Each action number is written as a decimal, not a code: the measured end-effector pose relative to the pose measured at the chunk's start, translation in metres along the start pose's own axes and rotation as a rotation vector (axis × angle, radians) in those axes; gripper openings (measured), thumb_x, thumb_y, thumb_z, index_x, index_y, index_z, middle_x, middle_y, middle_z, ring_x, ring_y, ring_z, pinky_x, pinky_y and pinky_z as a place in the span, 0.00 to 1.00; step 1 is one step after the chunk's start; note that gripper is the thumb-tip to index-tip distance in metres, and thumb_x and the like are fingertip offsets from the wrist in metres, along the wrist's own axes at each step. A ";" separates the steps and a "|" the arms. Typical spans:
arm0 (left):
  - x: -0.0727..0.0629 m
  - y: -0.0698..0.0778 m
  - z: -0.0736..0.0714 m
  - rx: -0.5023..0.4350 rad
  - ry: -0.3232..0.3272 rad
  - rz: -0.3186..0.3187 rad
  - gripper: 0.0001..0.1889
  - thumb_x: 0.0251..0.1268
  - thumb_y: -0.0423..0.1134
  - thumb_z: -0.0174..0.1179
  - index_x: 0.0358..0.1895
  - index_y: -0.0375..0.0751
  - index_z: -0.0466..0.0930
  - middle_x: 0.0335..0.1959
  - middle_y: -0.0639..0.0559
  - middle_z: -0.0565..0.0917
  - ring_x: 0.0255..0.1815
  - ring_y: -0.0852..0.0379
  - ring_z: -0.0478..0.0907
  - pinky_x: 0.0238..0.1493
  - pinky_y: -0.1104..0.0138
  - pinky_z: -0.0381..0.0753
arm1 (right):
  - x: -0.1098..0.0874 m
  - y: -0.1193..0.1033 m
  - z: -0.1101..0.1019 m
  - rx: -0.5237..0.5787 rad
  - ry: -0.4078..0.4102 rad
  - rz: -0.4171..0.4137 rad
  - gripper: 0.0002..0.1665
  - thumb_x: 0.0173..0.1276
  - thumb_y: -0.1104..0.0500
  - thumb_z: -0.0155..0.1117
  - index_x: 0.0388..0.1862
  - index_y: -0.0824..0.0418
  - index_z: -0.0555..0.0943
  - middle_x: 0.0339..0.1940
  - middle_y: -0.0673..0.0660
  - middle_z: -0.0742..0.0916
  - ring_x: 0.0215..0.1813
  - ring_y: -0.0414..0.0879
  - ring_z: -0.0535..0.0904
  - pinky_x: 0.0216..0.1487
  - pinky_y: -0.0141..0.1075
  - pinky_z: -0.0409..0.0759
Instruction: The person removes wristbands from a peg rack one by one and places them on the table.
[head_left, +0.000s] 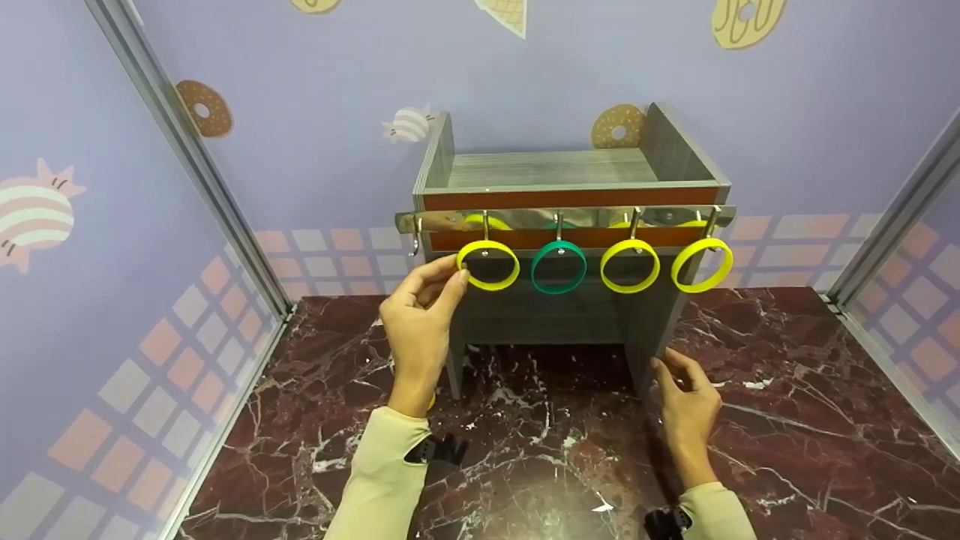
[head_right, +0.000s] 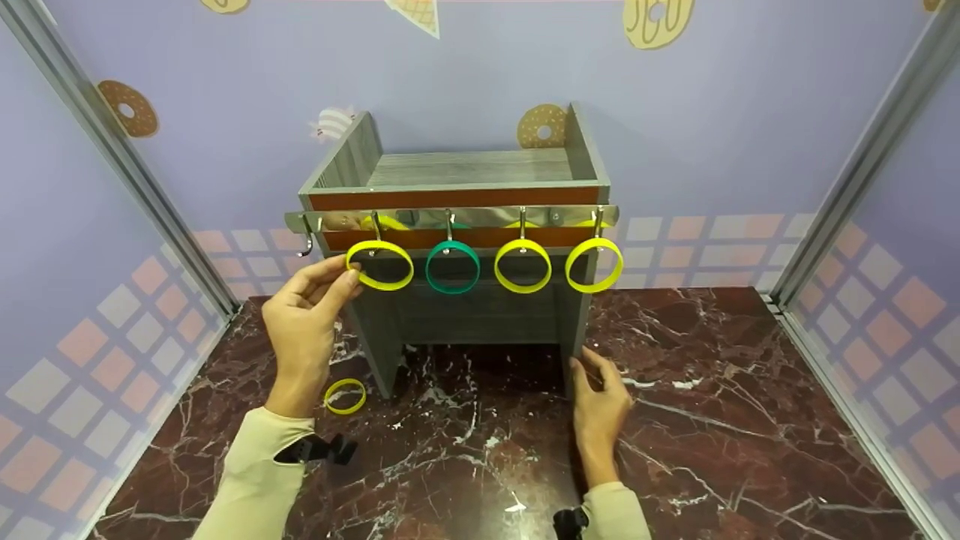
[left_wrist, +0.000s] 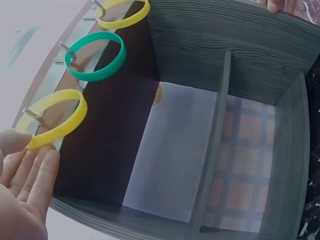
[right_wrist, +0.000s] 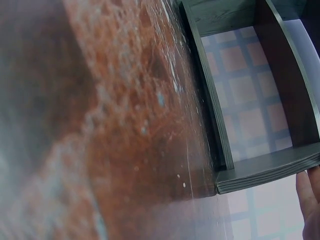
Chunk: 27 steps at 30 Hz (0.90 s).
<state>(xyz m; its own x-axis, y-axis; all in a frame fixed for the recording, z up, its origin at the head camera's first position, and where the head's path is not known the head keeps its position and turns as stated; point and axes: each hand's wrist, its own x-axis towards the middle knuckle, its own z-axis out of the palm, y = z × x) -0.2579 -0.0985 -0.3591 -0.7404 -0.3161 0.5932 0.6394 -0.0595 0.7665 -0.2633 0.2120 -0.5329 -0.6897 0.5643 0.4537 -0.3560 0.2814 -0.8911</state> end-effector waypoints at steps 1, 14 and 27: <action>0.000 0.001 0.000 -0.004 0.002 0.008 0.10 0.66 0.23 0.71 0.49 0.24 0.88 0.42 0.36 0.90 0.39 0.52 0.90 0.47 0.63 0.90 | 0.000 0.005 0.000 -0.004 -0.003 0.005 0.13 0.68 0.74 0.74 0.50 0.76 0.88 0.45 0.71 0.90 0.37 0.29 0.84 0.37 0.18 0.81; -0.011 0.013 -0.010 -0.082 0.059 0.030 0.10 0.65 0.21 0.70 0.48 0.23 0.87 0.42 0.35 0.90 0.41 0.50 0.90 0.48 0.58 0.91 | 0.004 0.018 -0.001 0.053 -0.011 0.044 0.14 0.68 0.70 0.76 0.51 0.72 0.89 0.43 0.65 0.92 0.33 0.32 0.86 0.32 0.22 0.84; -0.027 0.005 -0.030 -0.088 0.112 0.006 0.10 0.65 0.20 0.70 0.48 0.22 0.87 0.43 0.33 0.89 0.40 0.51 0.90 0.47 0.58 0.91 | 0.002 0.011 0.000 0.036 -0.004 0.046 0.13 0.69 0.73 0.74 0.51 0.76 0.87 0.43 0.67 0.91 0.33 0.32 0.85 0.32 0.21 0.83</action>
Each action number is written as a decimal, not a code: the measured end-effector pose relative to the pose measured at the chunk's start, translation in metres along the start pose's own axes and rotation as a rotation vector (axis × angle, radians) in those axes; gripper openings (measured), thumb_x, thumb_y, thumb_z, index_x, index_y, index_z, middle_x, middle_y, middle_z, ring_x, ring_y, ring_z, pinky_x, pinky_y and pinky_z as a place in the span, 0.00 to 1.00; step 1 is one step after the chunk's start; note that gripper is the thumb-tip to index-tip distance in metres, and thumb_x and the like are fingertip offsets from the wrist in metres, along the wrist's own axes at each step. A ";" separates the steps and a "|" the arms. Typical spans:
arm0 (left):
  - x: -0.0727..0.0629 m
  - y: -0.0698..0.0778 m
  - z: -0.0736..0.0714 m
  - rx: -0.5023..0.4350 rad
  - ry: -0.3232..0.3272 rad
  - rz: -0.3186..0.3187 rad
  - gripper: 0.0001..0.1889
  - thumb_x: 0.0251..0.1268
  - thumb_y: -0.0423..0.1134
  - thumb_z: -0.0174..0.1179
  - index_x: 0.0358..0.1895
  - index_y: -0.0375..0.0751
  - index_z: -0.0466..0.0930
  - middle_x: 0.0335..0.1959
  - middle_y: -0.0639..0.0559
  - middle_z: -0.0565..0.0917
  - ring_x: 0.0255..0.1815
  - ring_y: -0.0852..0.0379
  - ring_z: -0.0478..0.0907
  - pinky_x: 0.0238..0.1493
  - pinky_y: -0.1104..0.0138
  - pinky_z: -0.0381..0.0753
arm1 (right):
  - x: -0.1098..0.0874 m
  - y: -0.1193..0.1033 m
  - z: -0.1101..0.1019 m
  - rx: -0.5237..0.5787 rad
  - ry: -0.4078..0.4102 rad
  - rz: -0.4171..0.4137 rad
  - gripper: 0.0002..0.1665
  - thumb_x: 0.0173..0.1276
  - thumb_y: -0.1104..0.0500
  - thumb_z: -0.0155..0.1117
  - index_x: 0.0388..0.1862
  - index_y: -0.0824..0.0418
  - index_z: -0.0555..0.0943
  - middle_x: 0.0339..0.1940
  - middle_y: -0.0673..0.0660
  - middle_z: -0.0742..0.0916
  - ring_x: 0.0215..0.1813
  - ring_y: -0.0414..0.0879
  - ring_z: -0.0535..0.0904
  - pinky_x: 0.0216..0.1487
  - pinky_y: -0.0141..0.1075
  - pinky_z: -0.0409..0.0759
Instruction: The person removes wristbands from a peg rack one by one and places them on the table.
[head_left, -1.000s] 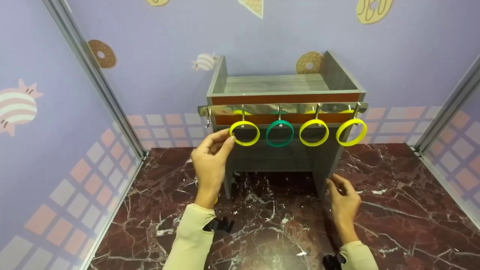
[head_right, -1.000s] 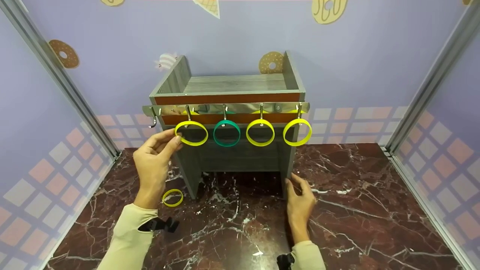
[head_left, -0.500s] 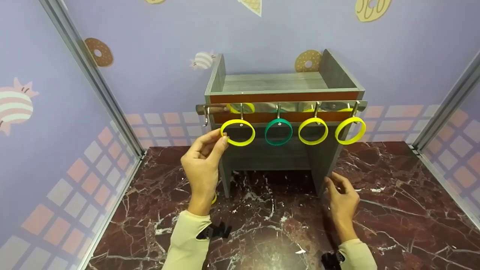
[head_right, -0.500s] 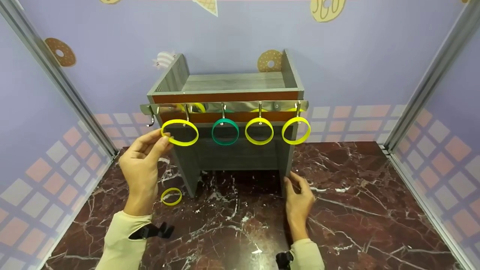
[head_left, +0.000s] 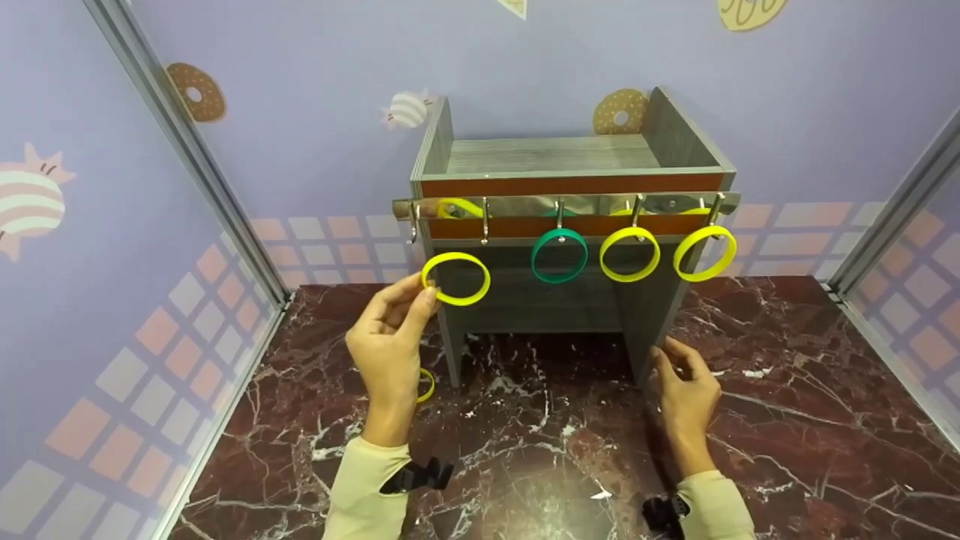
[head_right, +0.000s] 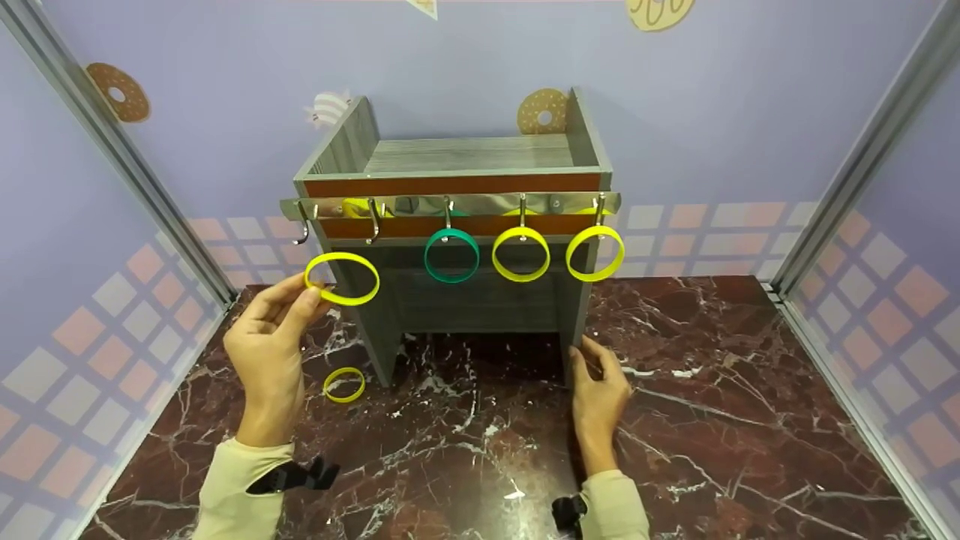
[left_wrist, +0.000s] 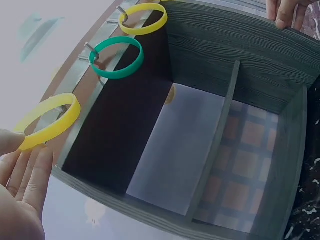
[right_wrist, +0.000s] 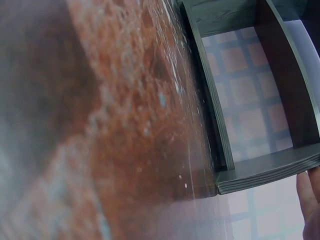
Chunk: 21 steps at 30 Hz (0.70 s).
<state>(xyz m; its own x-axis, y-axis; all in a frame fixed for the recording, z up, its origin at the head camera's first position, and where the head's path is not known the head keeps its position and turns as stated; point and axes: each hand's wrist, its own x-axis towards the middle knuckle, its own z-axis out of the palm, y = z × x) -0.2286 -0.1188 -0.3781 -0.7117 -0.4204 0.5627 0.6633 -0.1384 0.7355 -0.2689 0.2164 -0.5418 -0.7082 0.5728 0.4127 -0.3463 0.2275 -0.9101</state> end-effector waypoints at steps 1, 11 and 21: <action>-0.001 -0.001 -0.002 0.005 0.006 -0.003 0.10 0.65 0.20 0.70 0.48 0.23 0.88 0.43 0.33 0.89 0.39 0.51 0.90 0.47 0.58 0.91 | 0.001 0.003 0.000 -0.006 0.002 -0.001 0.13 0.69 0.73 0.74 0.51 0.75 0.87 0.43 0.68 0.91 0.33 0.32 0.85 0.33 0.21 0.83; -0.008 -0.013 -0.027 0.070 0.075 -0.031 0.10 0.65 0.22 0.71 0.49 0.23 0.88 0.41 0.35 0.90 0.36 0.52 0.90 0.44 0.62 0.91 | 0.002 0.008 -0.001 -0.008 -0.014 -0.044 0.14 0.68 0.69 0.77 0.52 0.72 0.89 0.46 0.69 0.91 0.36 0.32 0.86 0.37 0.20 0.83; -0.010 -0.030 -0.052 0.102 0.139 -0.084 0.10 0.66 0.22 0.70 0.49 0.23 0.87 0.39 0.40 0.90 0.35 0.52 0.89 0.42 0.65 0.91 | 0.002 0.007 -0.002 -0.003 -0.011 -0.041 0.13 0.68 0.68 0.77 0.51 0.71 0.89 0.45 0.69 0.91 0.37 0.30 0.86 0.37 0.21 0.83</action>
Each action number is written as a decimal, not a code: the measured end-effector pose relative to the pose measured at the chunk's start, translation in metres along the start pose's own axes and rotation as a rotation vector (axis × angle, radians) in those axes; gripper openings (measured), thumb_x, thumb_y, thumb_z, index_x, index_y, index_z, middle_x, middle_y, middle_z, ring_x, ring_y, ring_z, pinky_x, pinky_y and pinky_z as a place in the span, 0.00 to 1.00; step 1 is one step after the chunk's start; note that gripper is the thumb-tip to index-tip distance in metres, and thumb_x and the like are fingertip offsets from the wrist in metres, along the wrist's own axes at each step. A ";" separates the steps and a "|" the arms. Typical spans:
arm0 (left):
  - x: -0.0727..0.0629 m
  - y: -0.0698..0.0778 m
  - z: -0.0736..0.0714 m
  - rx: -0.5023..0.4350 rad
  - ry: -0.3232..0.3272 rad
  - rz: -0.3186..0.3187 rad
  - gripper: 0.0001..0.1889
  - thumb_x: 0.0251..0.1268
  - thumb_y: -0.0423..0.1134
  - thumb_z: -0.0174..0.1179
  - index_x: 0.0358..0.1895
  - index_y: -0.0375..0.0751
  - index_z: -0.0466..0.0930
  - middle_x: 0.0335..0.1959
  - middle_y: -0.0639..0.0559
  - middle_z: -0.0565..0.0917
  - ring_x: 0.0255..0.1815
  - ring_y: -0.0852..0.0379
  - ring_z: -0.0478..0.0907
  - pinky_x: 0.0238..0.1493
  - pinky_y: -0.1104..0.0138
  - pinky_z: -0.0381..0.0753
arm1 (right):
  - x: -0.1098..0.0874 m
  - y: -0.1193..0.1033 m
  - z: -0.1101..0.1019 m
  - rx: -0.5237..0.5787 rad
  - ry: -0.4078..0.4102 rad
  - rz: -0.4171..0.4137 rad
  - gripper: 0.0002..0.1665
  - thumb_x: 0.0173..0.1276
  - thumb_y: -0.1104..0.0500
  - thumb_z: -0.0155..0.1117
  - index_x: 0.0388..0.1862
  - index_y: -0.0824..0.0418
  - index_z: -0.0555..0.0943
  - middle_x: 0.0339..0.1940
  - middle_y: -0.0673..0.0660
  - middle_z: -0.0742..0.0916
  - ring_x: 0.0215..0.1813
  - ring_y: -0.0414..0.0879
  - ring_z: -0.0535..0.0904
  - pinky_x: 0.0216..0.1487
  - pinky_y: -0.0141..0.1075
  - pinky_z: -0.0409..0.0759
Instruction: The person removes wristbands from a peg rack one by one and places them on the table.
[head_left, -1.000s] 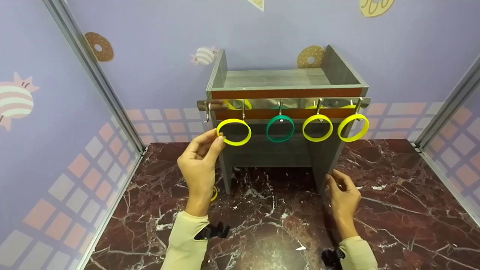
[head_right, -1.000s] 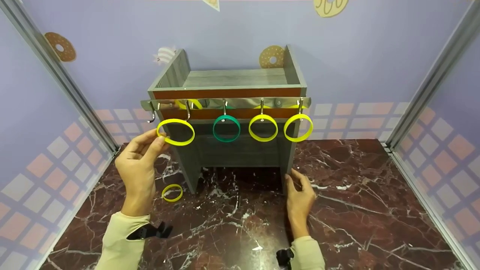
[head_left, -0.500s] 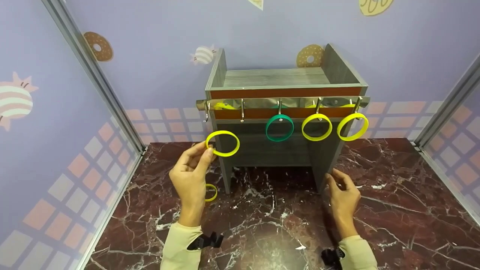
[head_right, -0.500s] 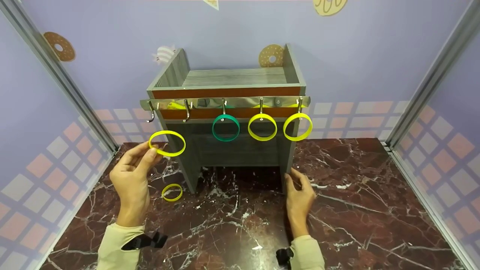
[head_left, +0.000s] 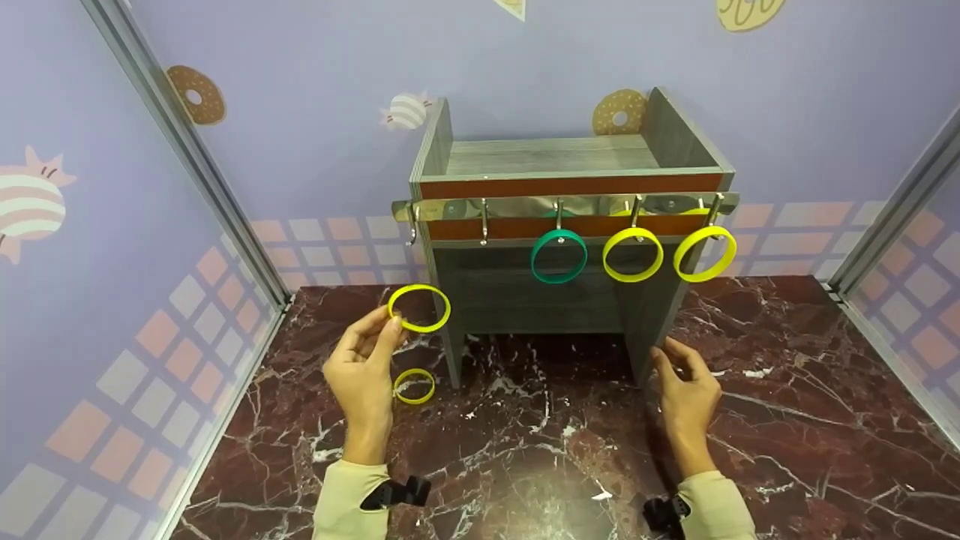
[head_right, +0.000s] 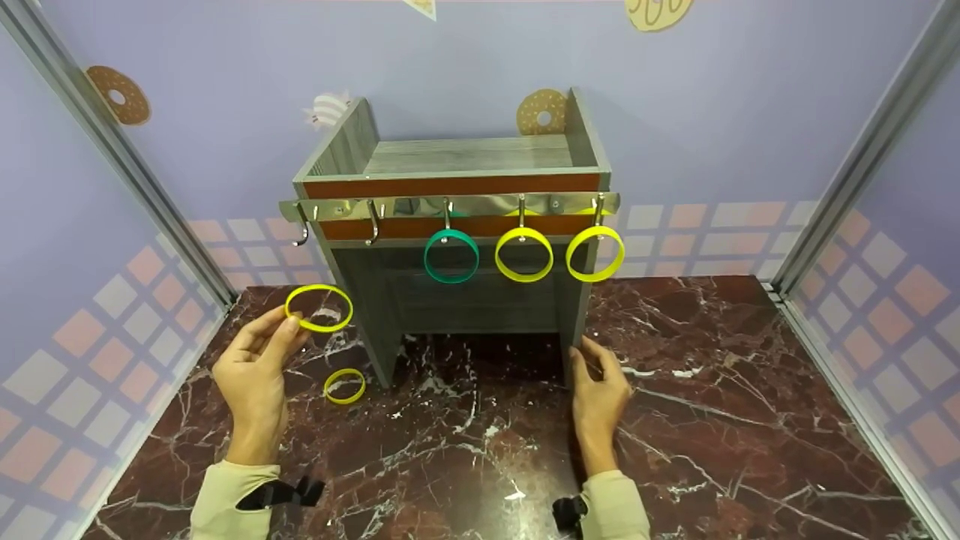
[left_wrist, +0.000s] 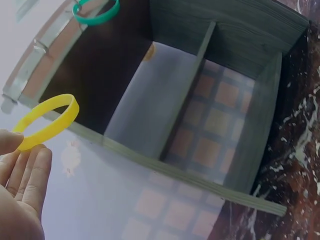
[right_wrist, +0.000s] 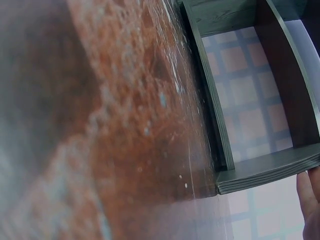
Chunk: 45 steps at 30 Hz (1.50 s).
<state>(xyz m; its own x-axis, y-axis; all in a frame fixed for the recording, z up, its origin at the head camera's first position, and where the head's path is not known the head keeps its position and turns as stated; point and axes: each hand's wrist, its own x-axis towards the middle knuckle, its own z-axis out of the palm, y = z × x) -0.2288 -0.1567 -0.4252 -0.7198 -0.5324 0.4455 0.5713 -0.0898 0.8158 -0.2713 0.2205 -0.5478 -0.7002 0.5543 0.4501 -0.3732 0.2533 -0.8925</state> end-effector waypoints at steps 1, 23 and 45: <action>0.000 -0.002 -0.002 0.000 0.005 -0.006 0.10 0.67 0.22 0.69 0.49 0.22 0.87 0.39 0.41 0.90 0.35 0.53 0.89 0.42 0.66 0.90 | 0.000 0.000 0.000 0.003 -0.002 0.001 0.13 0.69 0.68 0.77 0.51 0.71 0.89 0.45 0.69 0.91 0.37 0.30 0.86 0.38 0.21 0.84; 0.007 -0.037 -0.033 0.050 0.111 -0.111 0.10 0.66 0.21 0.70 0.49 0.20 0.86 0.37 0.40 0.88 0.34 0.55 0.89 0.43 0.66 0.90 | 0.000 0.001 0.000 0.001 0.006 -0.008 0.13 0.68 0.69 0.77 0.50 0.72 0.89 0.44 0.70 0.91 0.34 0.30 0.86 0.31 0.21 0.83; 0.006 -0.075 -0.061 0.118 0.171 -0.195 0.11 0.67 0.22 0.70 0.50 0.19 0.85 0.37 0.40 0.88 0.35 0.53 0.89 0.42 0.67 0.90 | 0.000 0.001 0.001 0.036 0.005 0.021 0.13 0.68 0.69 0.77 0.50 0.72 0.89 0.42 0.66 0.92 0.32 0.34 0.87 0.32 0.23 0.84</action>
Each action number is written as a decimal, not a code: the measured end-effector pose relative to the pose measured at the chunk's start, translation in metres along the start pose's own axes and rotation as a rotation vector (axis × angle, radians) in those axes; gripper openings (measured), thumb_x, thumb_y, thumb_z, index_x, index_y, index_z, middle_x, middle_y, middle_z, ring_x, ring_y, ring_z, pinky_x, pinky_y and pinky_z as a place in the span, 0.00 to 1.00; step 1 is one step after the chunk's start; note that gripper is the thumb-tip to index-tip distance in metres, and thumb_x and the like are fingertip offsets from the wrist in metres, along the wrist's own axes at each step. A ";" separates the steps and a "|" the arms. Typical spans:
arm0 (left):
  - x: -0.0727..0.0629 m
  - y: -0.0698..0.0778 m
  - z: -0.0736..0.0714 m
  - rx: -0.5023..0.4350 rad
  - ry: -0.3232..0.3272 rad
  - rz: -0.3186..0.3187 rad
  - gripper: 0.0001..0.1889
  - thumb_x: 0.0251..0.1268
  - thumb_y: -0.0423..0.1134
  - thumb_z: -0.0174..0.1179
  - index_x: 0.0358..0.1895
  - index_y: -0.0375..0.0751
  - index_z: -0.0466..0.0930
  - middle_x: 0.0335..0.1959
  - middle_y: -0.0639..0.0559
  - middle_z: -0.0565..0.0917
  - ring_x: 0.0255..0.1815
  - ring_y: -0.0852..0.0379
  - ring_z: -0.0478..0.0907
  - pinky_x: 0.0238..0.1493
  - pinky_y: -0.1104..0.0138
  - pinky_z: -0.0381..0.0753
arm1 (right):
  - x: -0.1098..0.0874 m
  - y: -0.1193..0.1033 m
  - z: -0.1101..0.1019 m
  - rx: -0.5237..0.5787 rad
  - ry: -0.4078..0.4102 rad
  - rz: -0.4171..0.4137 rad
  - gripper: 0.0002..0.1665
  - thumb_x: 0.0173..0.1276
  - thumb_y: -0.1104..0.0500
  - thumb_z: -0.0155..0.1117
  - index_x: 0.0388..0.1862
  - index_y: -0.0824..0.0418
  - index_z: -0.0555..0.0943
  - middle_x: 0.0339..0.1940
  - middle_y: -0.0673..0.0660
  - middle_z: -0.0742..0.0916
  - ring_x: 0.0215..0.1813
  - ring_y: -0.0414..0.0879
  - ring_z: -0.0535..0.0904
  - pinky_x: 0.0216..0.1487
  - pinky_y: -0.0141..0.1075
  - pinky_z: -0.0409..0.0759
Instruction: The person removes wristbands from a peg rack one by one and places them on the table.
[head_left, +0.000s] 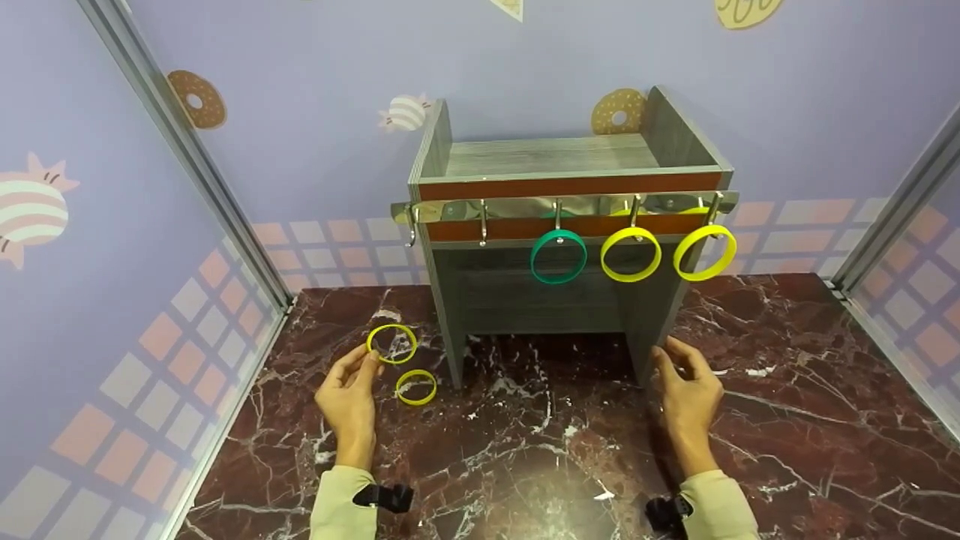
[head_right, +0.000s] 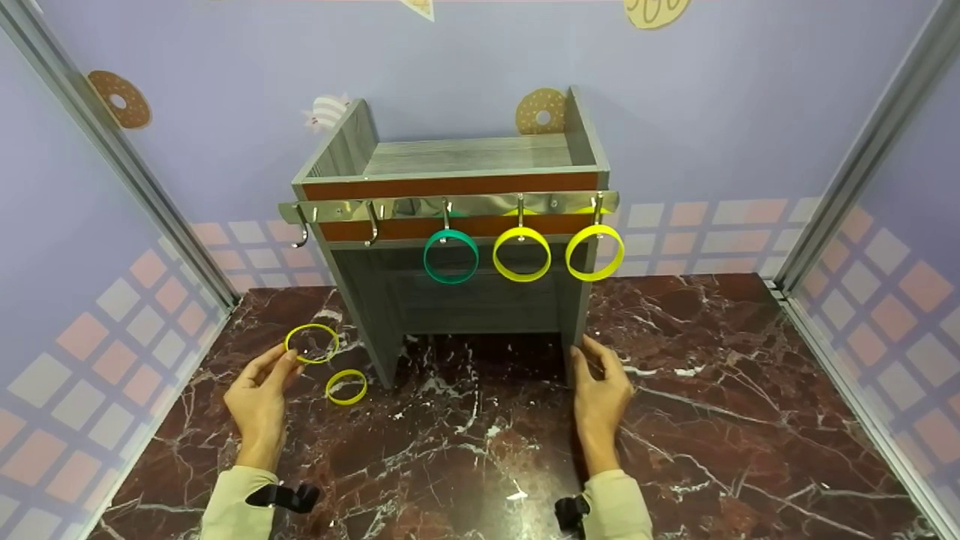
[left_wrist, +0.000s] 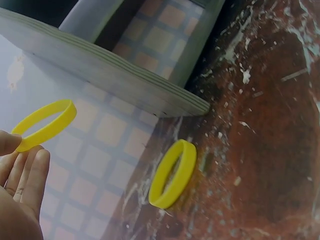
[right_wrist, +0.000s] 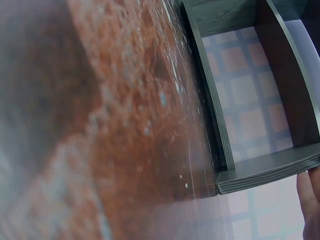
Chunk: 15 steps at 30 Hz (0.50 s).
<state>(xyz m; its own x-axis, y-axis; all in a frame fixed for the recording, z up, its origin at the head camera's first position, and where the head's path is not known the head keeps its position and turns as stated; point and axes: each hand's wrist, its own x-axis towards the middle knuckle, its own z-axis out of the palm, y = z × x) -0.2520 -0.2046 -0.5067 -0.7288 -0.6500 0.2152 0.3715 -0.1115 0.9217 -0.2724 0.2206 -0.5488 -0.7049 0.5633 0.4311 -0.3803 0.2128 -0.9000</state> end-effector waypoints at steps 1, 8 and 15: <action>0.000 -0.001 -0.001 0.004 0.002 -0.006 0.12 0.68 0.22 0.69 0.51 0.19 0.85 0.37 0.39 0.88 0.35 0.53 0.89 0.42 0.67 0.90 | 0.000 0.000 0.000 -0.006 -0.002 -0.001 0.13 0.68 0.68 0.77 0.51 0.72 0.89 0.42 0.67 0.91 0.33 0.33 0.87 0.33 0.23 0.84; 0.001 -0.013 -0.009 0.032 0.022 -0.048 0.13 0.69 0.22 0.68 0.53 0.18 0.84 0.37 0.42 0.89 0.35 0.56 0.90 0.44 0.64 0.91 | 0.000 -0.001 0.000 -0.028 -0.002 -0.016 0.15 0.68 0.69 0.77 0.51 0.72 0.89 0.45 0.70 0.91 0.37 0.32 0.86 0.38 0.20 0.83; 0.001 -0.025 -0.019 0.070 0.045 -0.072 0.13 0.69 0.23 0.68 0.53 0.19 0.84 0.38 0.40 0.89 0.34 0.58 0.89 0.43 0.66 0.90 | 0.000 0.000 -0.001 -0.011 -0.005 -0.020 0.13 0.68 0.69 0.77 0.50 0.73 0.89 0.43 0.71 0.90 0.36 0.35 0.87 0.36 0.22 0.85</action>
<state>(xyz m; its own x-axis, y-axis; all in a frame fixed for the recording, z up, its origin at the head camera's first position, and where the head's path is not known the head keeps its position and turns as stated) -0.2505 -0.2169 -0.5356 -0.7251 -0.6754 0.1342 0.2767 -0.1073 0.9549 -0.2720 0.2217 -0.5490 -0.7004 0.5546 0.4494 -0.3879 0.2329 -0.8918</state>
